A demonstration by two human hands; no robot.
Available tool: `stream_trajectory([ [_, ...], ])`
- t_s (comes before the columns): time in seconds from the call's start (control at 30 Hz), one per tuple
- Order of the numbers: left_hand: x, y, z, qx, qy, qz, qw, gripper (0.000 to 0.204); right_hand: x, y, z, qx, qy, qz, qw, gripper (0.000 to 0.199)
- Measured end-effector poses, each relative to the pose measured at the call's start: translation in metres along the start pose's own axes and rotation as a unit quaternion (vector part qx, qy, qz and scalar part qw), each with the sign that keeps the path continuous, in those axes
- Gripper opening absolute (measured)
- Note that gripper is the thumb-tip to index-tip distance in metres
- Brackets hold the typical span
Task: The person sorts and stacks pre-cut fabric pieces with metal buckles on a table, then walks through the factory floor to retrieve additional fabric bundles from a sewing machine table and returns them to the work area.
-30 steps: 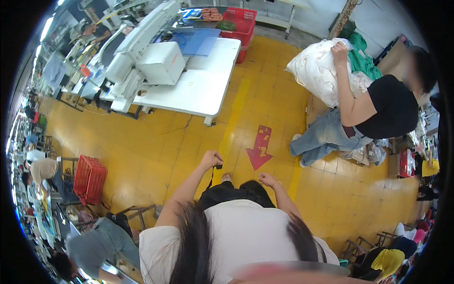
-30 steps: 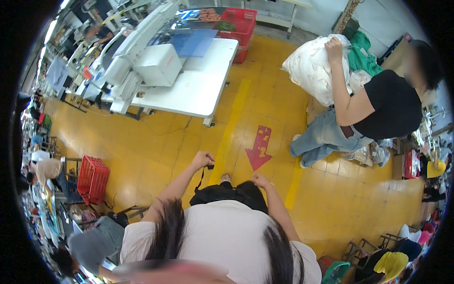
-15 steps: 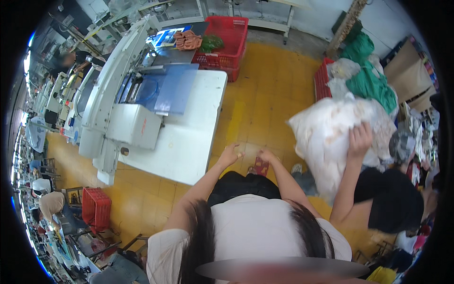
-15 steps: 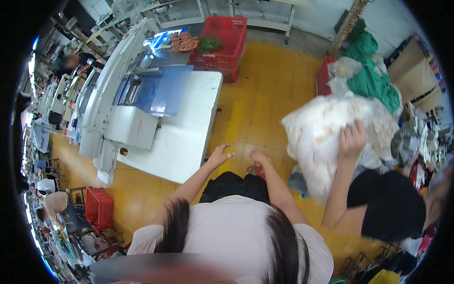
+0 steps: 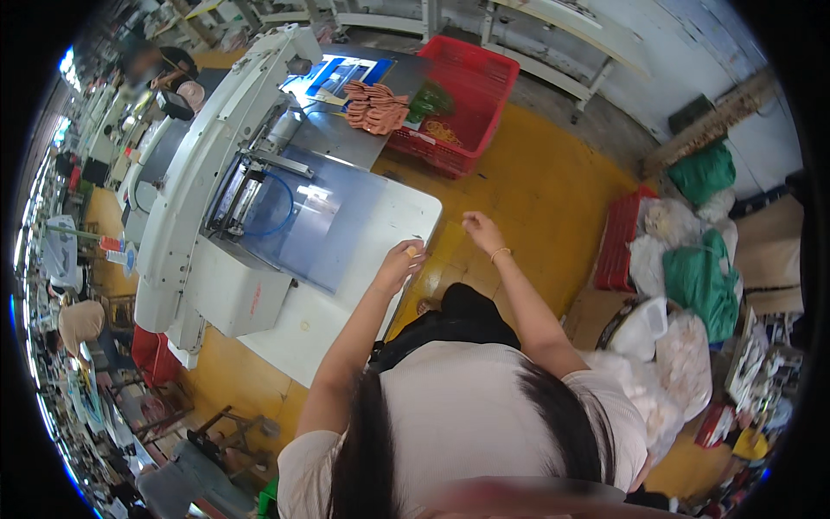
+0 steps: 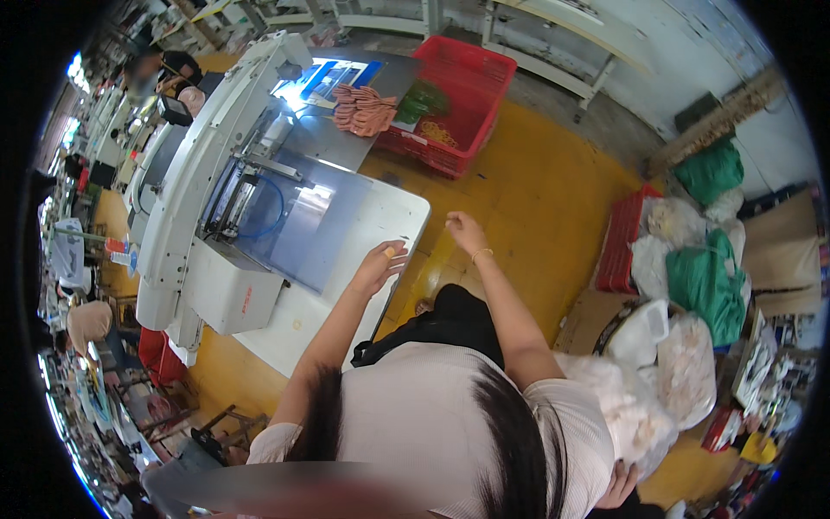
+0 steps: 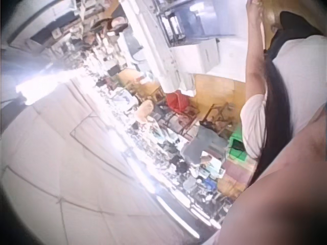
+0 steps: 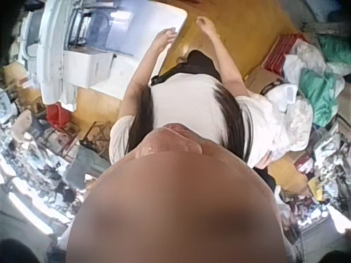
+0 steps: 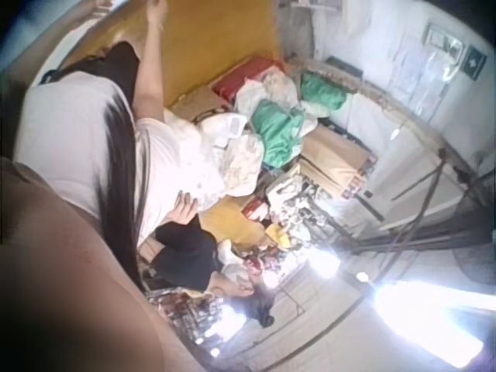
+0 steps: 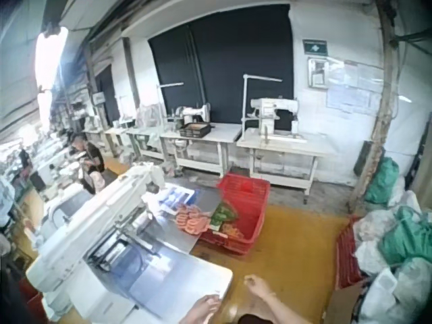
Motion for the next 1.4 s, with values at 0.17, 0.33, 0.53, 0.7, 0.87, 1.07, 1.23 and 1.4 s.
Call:
stream_trajectory([
  [0.17, -0.024, 0.029, -0.049, -0.002, -0.155, 0.050, 0.987, 0.045, 0.023, 0.129, 0.072, 0.132, -0.002, 0.002, 0.991, 0.030],
  [0.33, -0.013, 0.075, -0.078, 0.030, -0.343, -0.026, 0.938, 0.048, 0.005, 0.258, 0.128, 0.209, 0.109, 0.063, 0.970, 0.037],
  [0.53, -0.021, 0.155, -0.135, -0.017, -0.546, -0.084, 0.834, 0.063, -0.023, 0.366, 0.155, 0.236, 0.179, 0.200, 0.934, 0.063],
  [0.7, -0.015, 0.193, -0.168, -0.074, -0.613, -0.138, 0.775, 0.093, -0.062, 0.390, 0.158, 0.256, 0.182, 0.308, 0.898, 0.061],
  [0.87, 0.004, 0.197, -0.189, -0.127, -0.649, -0.170, 0.731, 0.100, -0.078, 0.368, 0.161, 0.334, 0.111, 0.291, 0.889, 0.051],
  [1.07, 0.019, 0.172, -0.191, -0.146, -0.684, -0.201, 0.686, 0.103, -0.088, 0.328, 0.171, 0.314, 0.127, 0.335, 0.879, 0.047],
  [1.23, 0.020, 0.159, -0.184, -0.140, -0.680, -0.230, 0.682, 0.101, -0.101, 0.385, 0.187, 0.352, 0.092, 0.334, 0.870, 0.057],
  [1.4, 0.016, 0.159, -0.197, -0.186, -0.675, -0.235, 0.674, 0.090, -0.175, 0.418, 0.229, 0.436, -0.009, 0.539, 0.721, 0.083],
])
Point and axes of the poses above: each hand's wrist, its own y-axis towards the middle knuckle, its own x-axis out of the back of the hand, z = x × y, the point moved 8 cm from there along y, towards the middle knuckle, and after that the axes turned 8 degrees about x, right-handed, at the moved point
